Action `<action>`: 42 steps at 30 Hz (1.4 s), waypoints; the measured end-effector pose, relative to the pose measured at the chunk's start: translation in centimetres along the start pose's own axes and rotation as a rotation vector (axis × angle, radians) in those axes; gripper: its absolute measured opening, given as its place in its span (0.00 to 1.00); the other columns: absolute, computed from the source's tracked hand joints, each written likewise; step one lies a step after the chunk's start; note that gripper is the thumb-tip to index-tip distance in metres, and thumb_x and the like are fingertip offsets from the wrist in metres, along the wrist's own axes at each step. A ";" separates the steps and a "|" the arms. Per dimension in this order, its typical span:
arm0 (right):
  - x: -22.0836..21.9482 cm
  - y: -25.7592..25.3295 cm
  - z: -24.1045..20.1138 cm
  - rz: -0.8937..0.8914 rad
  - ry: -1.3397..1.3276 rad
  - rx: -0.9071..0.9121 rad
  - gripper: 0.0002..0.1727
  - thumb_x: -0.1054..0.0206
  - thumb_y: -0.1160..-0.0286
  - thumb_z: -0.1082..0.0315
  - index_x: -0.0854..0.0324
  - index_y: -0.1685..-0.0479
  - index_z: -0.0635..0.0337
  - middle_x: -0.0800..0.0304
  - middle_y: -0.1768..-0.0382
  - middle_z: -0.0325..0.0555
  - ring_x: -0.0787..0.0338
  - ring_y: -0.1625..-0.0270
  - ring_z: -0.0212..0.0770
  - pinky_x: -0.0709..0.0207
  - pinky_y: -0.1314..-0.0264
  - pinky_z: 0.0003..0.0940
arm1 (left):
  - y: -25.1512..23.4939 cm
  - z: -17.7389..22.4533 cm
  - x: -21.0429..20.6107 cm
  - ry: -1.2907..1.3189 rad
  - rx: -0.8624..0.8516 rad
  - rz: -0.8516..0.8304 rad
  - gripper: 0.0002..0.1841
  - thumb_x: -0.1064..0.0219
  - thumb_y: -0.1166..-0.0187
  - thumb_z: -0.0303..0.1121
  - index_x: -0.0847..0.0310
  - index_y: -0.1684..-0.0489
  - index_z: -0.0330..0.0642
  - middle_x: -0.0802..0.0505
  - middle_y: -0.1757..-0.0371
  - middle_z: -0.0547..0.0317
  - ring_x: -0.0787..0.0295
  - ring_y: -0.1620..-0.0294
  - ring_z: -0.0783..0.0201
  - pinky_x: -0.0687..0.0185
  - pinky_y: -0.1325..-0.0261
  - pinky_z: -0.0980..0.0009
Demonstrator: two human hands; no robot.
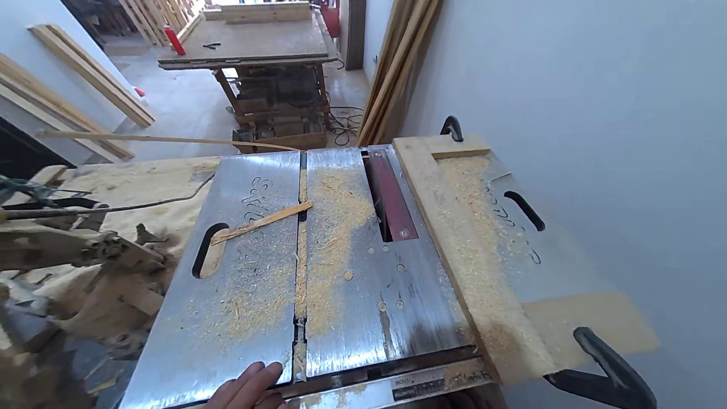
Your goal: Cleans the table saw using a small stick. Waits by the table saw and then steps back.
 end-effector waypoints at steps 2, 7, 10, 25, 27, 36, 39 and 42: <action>-0.3 0.2 0.3 0.021 -0.009 0.018 0.16 0.37 0.18 0.49 0.09 0.60 0.48 0.05 0.43 0.46 0.09 0.38 0.52 0.20 0.34 0.52 | 0.1 0.0 0.0 -0.011 -0.008 -0.003 0.19 0.48 0.13 0.45 0.21 0.76 0.49 0.05 0.51 0.59 0.10 0.43 0.63 0.19 0.38 0.68; 0.2 0.3 0.3 0.045 -0.043 0.011 0.16 0.35 0.21 0.51 0.08 0.64 0.51 0.05 0.46 0.48 0.08 0.42 0.49 0.18 0.39 0.47 | 0.1 0.0 0.0 -0.053 -0.009 0.014 0.20 0.49 0.12 0.45 0.22 0.75 0.50 0.05 0.51 0.61 0.11 0.41 0.64 0.20 0.35 0.70; 1.1 0.1 -0.3 0.058 -0.063 0.003 0.17 0.34 0.23 0.53 0.07 0.65 0.55 0.03 0.48 0.52 0.06 0.45 0.54 0.17 0.40 0.52 | 0.1 0.1 0.0 -0.063 -0.012 0.031 0.21 0.49 0.11 0.46 0.21 0.76 0.49 0.05 0.52 0.60 0.10 0.41 0.63 0.19 0.34 0.68; 0.8 0.8 0.3 0.099 -0.045 0.038 0.16 0.36 0.26 0.52 0.08 0.69 0.50 0.04 0.47 0.44 0.07 0.47 0.50 0.14 0.46 0.50 | 0.0 0.5 0.1 -0.095 -0.023 0.062 0.21 0.51 0.12 0.46 0.24 0.77 0.49 0.05 0.54 0.60 0.10 0.43 0.63 0.18 0.37 0.68; 0.9 0.8 0.3 0.101 -0.040 0.038 0.16 0.36 0.26 0.52 0.08 0.70 0.50 0.04 0.47 0.43 0.07 0.46 0.50 0.14 0.46 0.50 | -0.1 0.6 0.1 -0.090 -0.024 0.064 0.20 0.51 0.12 0.45 0.24 0.77 0.49 0.05 0.54 0.60 0.09 0.43 0.64 0.18 0.37 0.68; 0.6 0.9 0.2 0.091 -0.043 0.039 0.16 0.36 0.25 0.52 0.07 0.67 0.51 0.04 0.47 0.44 0.06 0.45 0.51 0.15 0.43 0.50 | 0.0 0.4 0.4 -0.109 -0.018 0.060 0.21 0.51 0.11 0.46 0.23 0.76 0.49 0.04 0.53 0.60 0.09 0.42 0.63 0.18 0.37 0.68; 1.5 0.3 -0.6 0.072 -0.078 0.013 0.17 0.39 0.19 0.56 0.06 0.61 0.55 0.03 0.46 0.49 0.06 0.44 0.57 0.16 0.42 0.55 | 0.0 0.5 0.5 -0.110 -0.014 0.062 0.21 0.51 0.11 0.45 0.22 0.75 0.49 0.04 0.51 0.60 0.09 0.41 0.64 0.18 0.35 0.67; 1.0 0.5 -0.3 0.077 -0.066 0.017 0.16 0.39 0.18 0.55 0.06 0.60 0.51 0.03 0.46 0.47 0.06 0.44 0.55 0.16 0.42 0.53 | -0.1 0.6 0.6 -0.106 0.012 0.076 0.22 0.49 0.12 0.46 0.20 0.77 0.49 0.03 0.51 0.60 0.08 0.42 0.64 0.17 0.36 0.67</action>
Point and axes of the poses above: each hand's wrist, its own y-axis away from the middle knuckle, its own x-axis out of the back of the hand, z = x × y, the point moved 8 cm from there along -y, towards the middle knuckle
